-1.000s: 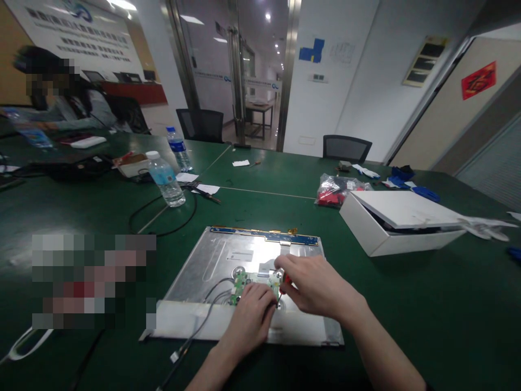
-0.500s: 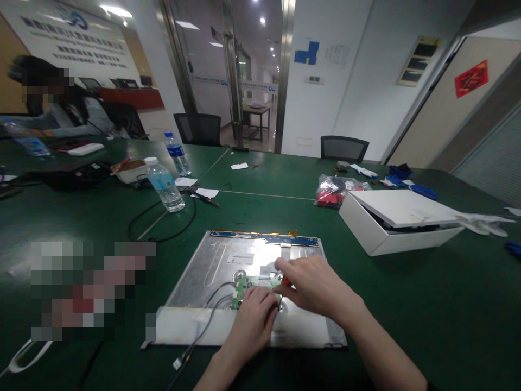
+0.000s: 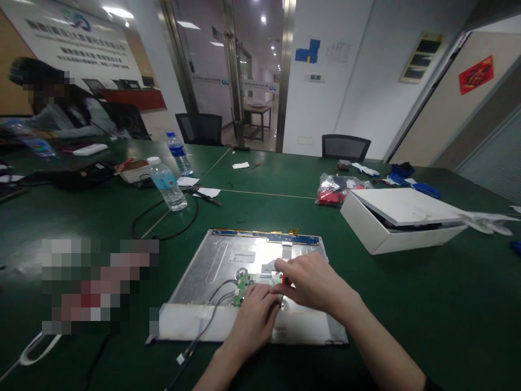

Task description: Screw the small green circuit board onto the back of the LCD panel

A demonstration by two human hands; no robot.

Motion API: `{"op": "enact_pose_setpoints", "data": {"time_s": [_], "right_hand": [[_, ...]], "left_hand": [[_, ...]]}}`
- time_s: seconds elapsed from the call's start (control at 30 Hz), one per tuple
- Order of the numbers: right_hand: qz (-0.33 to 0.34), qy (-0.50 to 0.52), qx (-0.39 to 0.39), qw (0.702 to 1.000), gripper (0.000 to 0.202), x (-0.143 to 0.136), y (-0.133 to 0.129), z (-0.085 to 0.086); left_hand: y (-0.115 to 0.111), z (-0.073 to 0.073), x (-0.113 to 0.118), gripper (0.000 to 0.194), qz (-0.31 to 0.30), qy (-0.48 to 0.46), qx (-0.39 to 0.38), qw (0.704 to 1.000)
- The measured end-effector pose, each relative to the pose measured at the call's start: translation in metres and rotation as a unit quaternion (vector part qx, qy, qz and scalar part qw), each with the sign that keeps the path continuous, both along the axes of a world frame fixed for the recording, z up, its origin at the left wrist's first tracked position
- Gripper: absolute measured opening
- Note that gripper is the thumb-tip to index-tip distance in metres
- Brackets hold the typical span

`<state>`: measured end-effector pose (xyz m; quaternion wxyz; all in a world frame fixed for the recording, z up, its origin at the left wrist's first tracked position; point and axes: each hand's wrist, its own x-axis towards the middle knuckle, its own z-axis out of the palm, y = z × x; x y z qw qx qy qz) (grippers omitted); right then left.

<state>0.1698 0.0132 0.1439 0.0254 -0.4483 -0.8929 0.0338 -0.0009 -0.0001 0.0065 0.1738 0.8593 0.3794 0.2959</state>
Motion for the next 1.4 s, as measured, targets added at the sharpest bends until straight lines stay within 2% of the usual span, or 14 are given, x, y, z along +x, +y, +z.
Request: {"op": "enact_pose_setpoints", "data": {"time_s": [0.2,0.3,0.4,0.6,0.83,1.07,1.3,1.4], "right_hand": [[0.045,0.025,-0.026,0.998,0.018,0.0033,-0.0022,0.0047],[0.026,0.016,-0.008,1.0,0.015,0.0,-0.0011,0.0022],[0.008,0.006,0.004,1.0,0.021,-0.0012,-0.0006,0.0001],[0.046,0.038,-0.023,0.998,0.018,0.0044,-0.003,0.0045],[-0.016,-0.014,0.002,1.0,0.022,-0.0001,0.0015,-0.0033],[0.037,0.03,-0.023,0.999,0.019,0.0057,-0.0019,0.0042],[-0.009,-0.003,0.002,1.0,0.019,0.0027,0.002,-0.0008],[0.007,0.012,0.006,1.0,0.02,0.0048,0.0017,0.0012]], "left_hand": [[-0.001,0.0023,0.0005,0.013,0.002,0.014,-0.015,1.0],[-0.0012,0.001,0.0006,0.013,0.009,0.014,-0.005,1.0],[-0.001,-0.0001,0.0006,0.014,0.012,0.005,0.009,1.0],[-0.0012,0.0014,-0.0003,0.014,0.002,0.008,-0.013,1.0],[-0.0009,0.0012,0.0005,0.013,0.005,0.012,-0.006,1.0],[-0.0011,0.0026,0.0014,0.013,0.003,0.013,-0.012,1.0],[-0.001,0.0023,0.0,0.013,0.002,0.01,-0.008,1.0],[-0.0015,0.0009,-0.0007,0.013,0.004,0.002,-0.006,1.0]]}}
